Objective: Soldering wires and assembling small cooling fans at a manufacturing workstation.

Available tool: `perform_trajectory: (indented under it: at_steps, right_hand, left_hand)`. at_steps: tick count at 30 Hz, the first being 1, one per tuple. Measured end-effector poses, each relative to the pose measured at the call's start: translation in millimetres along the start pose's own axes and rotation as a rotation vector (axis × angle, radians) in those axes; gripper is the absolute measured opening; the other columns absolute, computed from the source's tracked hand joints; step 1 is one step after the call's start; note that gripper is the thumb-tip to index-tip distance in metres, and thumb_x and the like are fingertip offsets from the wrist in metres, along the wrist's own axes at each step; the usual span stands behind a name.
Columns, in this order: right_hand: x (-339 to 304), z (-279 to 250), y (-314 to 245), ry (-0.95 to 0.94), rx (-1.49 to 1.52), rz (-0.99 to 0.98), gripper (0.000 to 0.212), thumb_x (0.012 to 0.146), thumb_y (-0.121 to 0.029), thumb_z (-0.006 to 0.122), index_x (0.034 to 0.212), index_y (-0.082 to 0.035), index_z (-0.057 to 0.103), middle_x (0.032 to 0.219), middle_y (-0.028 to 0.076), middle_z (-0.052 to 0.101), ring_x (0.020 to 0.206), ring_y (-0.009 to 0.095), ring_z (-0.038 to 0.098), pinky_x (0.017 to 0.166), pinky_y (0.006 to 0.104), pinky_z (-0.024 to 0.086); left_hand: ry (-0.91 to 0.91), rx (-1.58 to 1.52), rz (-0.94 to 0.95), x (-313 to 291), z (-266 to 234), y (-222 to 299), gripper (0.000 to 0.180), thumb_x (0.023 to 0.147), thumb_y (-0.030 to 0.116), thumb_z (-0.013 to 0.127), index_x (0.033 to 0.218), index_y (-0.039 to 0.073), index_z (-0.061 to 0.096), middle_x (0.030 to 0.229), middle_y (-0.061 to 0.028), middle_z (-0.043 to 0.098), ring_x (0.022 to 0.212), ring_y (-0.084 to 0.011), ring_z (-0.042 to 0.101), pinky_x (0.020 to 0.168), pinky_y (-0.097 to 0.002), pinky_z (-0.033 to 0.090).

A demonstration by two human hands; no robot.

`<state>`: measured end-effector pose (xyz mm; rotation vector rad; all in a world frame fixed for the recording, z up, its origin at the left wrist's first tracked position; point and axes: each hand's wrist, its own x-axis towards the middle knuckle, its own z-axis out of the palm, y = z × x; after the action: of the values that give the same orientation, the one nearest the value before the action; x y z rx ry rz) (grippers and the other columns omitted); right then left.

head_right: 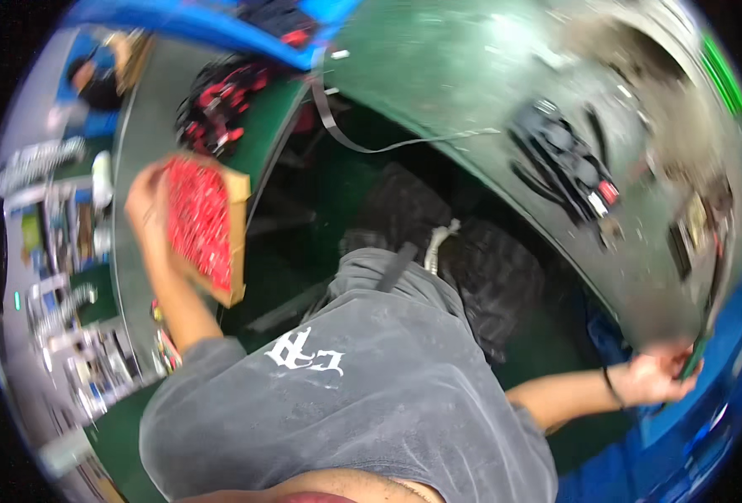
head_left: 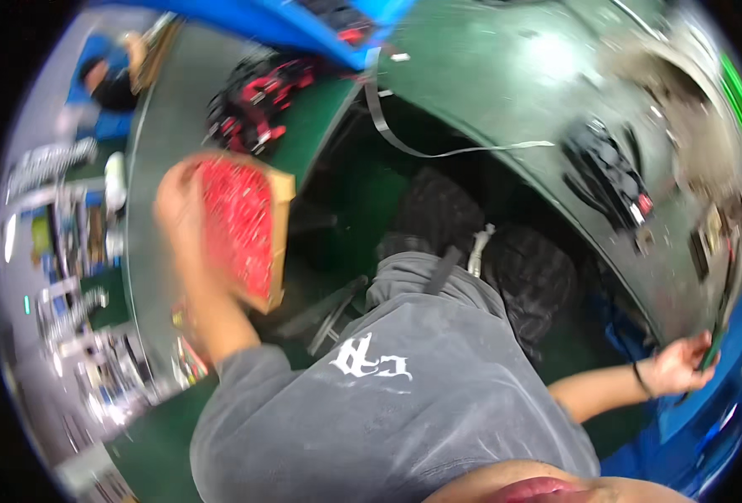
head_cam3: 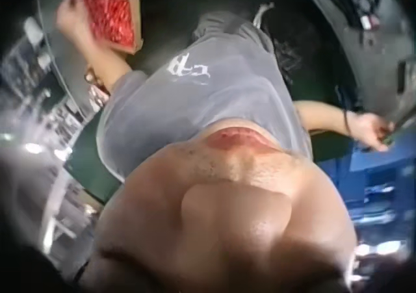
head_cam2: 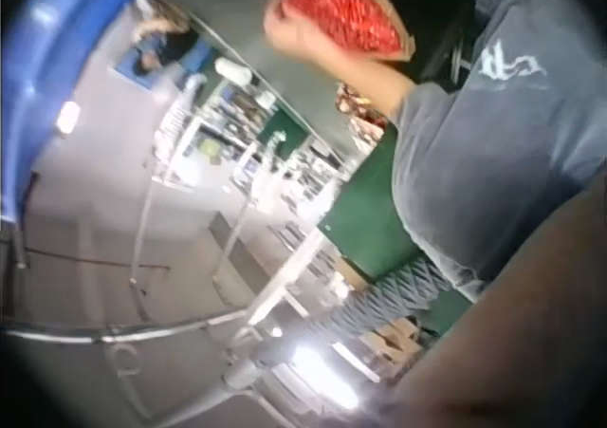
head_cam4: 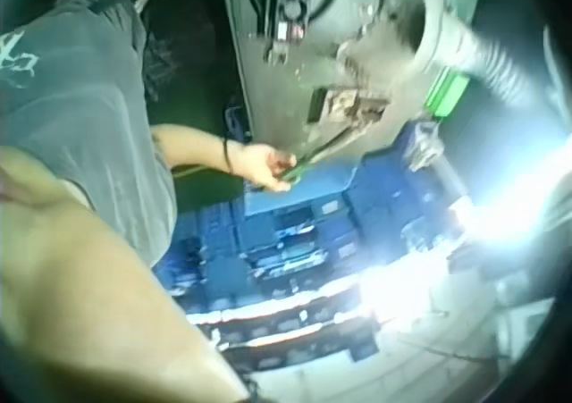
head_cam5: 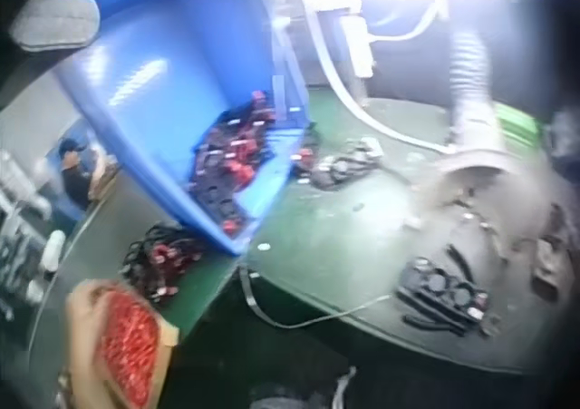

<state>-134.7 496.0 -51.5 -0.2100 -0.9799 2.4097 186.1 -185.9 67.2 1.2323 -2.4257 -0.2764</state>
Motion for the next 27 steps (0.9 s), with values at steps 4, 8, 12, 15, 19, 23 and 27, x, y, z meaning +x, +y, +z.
perform_trajectory:
  at_steps: [4, 8, 12, 15, 19, 23, 27]
  right_hand:
    - [-2.9, 0.9, 11.2, -0.038, 0.035, 0.060, 0.029, 0.079, -0.025, 0.058, 0.087, 0.002, 0.063, 0.084, 0.016, 0.064, 0.080, 0.029, 0.061, 0.076, 0.0356, 0.052]
    - [-24.1, 13.3, -0.4, -0.126, 0.055, 0.162, 0.029, 0.079, -0.026, 0.058, 0.088, 0.001, 0.064, 0.085, 0.015, 0.064, 0.070, 0.023, 0.056, 0.062, 0.0282, 0.046]
    - [-41.5, 36.8, -16.2, -0.193, -0.188, 0.049, 0.032, 0.080, -0.027, 0.054, 0.091, 0.001, 0.064, 0.089, 0.015, 0.063, 0.073, 0.023, 0.054, 0.059, 0.0268, 0.042]
    - [-51.3, 57.3, -26.6, -0.411, -0.204, 0.086, 0.034, 0.083, -0.028, 0.047, 0.091, 0.001, 0.064, 0.090, 0.014, 0.056, 0.072, 0.024, 0.055, 0.056, 0.0280, 0.043]
    - [-67.9, 81.4, -27.3, -0.594, -0.236, 0.143, 0.034, 0.086, -0.025, 0.044, 0.090, 0.003, 0.063, 0.092, 0.017, 0.053, 0.072, 0.028, 0.056, 0.053, 0.0312, 0.047]
    - [-75.6, 94.6, -22.7, -0.690, -0.325, 0.128, 0.035, 0.088, -0.024, 0.042, 0.091, 0.005, 0.061, 0.093, 0.019, 0.053, 0.066, 0.029, 0.058, 0.052, 0.0321, 0.050]
    - [-71.3, 98.4, -23.9, -0.749, -0.396, 0.114, 0.035, 0.087, -0.024, 0.042, 0.091, 0.006, 0.061, 0.094, 0.021, 0.054, 0.065, 0.029, 0.060, 0.051, 0.0326, 0.053]
  left_hand:
    - [0.252, 0.320, 0.269, -18.7, -35.3, 38.9, 0.018, 0.085, 0.015, 0.062, 0.097, 0.002, 0.066, 0.088, -0.0073, 0.065, 0.084, -0.0137, 0.061, 0.078, -0.0255, 0.048]
    - [0.354, -0.472, 0.066, -58.5, 37.2, 176.2, 0.013, 0.080, 0.000, 0.063, 0.092, -0.005, 0.063, 0.085, -0.0099, 0.062, 0.077, -0.0170, 0.061, 0.073, -0.0261, 0.049]
    - [-0.163, -1.098, 0.595, -84.9, 115.8, 261.1, 0.014, 0.077, -0.004, 0.065, 0.090, -0.005, 0.061, 0.087, -0.0121, 0.061, 0.075, -0.0164, 0.062, 0.070, -0.0258, 0.051]
    - [-0.452, -1.284, 0.517, -90.3, 147.8, 311.1, 0.014, 0.075, -0.003, 0.067, 0.089, -0.002, 0.063, 0.082, -0.0067, 0.063, 0.068, -0.0101, 0.058, 0.063, -0.0203, 0.046]
    - [-0.497, -1.310, 0.619, -86.4, 178.1, 337.5, 0.010, 0.076, 0.002, 0.069, 0.085, 0.000, 0.067, 0.076, -0.0019, 0.063, 0.060, -0.0040, 0.050, 0.054, -0.0168, 0.040]
    - [-0.577, -1.292, 0.687, -86.0, 184.6, 341.3, 0.015, 0.079, -0.002, 0.066, 0.094, -0.004, 0.064, 0.084, -0.0057, 0.065, 0.077, -0.0077, 0.059, 0.071, -0.0172, 0.045]
    - [-0.884, -1.228, 0.317, -92.8, 151.3, 359.7, 0.017, 0.077, 0.004, 0.069, 0.093, 0.002, 0.065, 0.083, -0.0017, 0.065, 0.072, -0.0028, 0.056, 0.060, -0.0149, 0.041]
